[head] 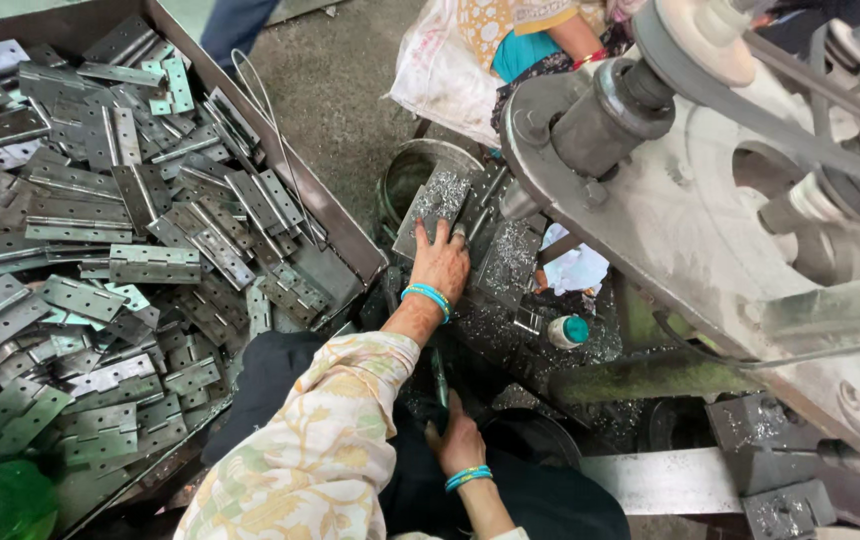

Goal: The person picks up metal hinge plates and places them individually under a machine to drill holes, then moves the finished pieces into a collection bin.

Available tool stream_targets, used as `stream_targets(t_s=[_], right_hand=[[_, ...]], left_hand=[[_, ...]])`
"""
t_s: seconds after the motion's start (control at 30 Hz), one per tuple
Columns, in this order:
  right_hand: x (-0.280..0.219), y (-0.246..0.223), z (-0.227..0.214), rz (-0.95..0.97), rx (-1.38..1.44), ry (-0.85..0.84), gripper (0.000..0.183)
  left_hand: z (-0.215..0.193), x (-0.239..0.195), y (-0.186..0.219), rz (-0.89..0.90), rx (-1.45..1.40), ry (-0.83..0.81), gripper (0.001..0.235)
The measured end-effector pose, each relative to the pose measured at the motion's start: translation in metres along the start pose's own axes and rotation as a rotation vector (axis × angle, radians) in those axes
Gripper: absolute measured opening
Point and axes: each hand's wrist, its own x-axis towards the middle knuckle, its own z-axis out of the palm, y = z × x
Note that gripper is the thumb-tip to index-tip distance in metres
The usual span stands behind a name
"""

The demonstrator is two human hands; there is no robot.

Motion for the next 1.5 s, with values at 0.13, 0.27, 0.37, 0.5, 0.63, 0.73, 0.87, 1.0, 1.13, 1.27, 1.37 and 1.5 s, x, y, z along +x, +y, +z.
stream_targets(t_s=[0.13,0.27,0.37,0.5,0.63,0.73,0.87,1.0,1.13,1.27,1.37,1.5], right_hand=[[0.012,-0.034,-0.061,0.082,-0.093,-0.140,0.069],[0.022,-0.048,-0.080,0.113,-0.183,-0.176,0.067],[0.012,-0.030,-0.040,0.082,-0.124,-0.092,0.071],[-0.007,0.007,0.017,0.048,-0.023,0.056,0.074],[-0.004,0.010,0.020,0.052,-0.013,0.035,0.070],[-0.003,-0.011,-0.013,0.036,0.012,-0.044,0.077],[0.012,-0.039,-0.067,0.064,-0.076,-0.142,0.067],[0.021,-0.041,-0.071,0.114,-0.142,-0.159,0.066],[0.000,-0.009,0.004,0.095,-0.091,-0.045,0.085],[-0.001,0.025,0.041,-0.034,-0.009,0.130,0.071],[0.005,0.020,0.032,0.001,-0.009,0.058,0.073],[0.007,-0.012,-0.016,0.035,-0.040,-0.060,0.075]], left_hand=[[0.006,0.008,0.000,-0.021,-0.054,-0.057,0.032],[0.017,0.026,0.000,-0.053,-0.086,-0.049,0.032],[0.023,0.031,-0.001,-0.064,-0.089,-0.018,0.032],[0.025,0.027,-0.001,-0.038,-0.027,0.089,0.036],[0.017,0.012,0.003,-0.005,-0.055,-0.058,0.035],[0.009,0.011,-0.001,-0.024,-0.052,-0.088,0.038],[0.014,0.016,-0.002,-0.035,-0.076,-0.124,0.039],[0.024,0.031,-0.001,-0.054,-0.115,-0.062,0.043],[0.028,0.031,0.002,-0.046,-0.094,-0.051,0.042],[0.020,0.032,-0.007,-0.030,-0.109,-0.075,0.039],[0.022,0.028,-0.002,-0.015,-0.108,-0.037,0.041],[0.020,0.030,-0.006,-0.044,-0.116,-0.045,0.041]])
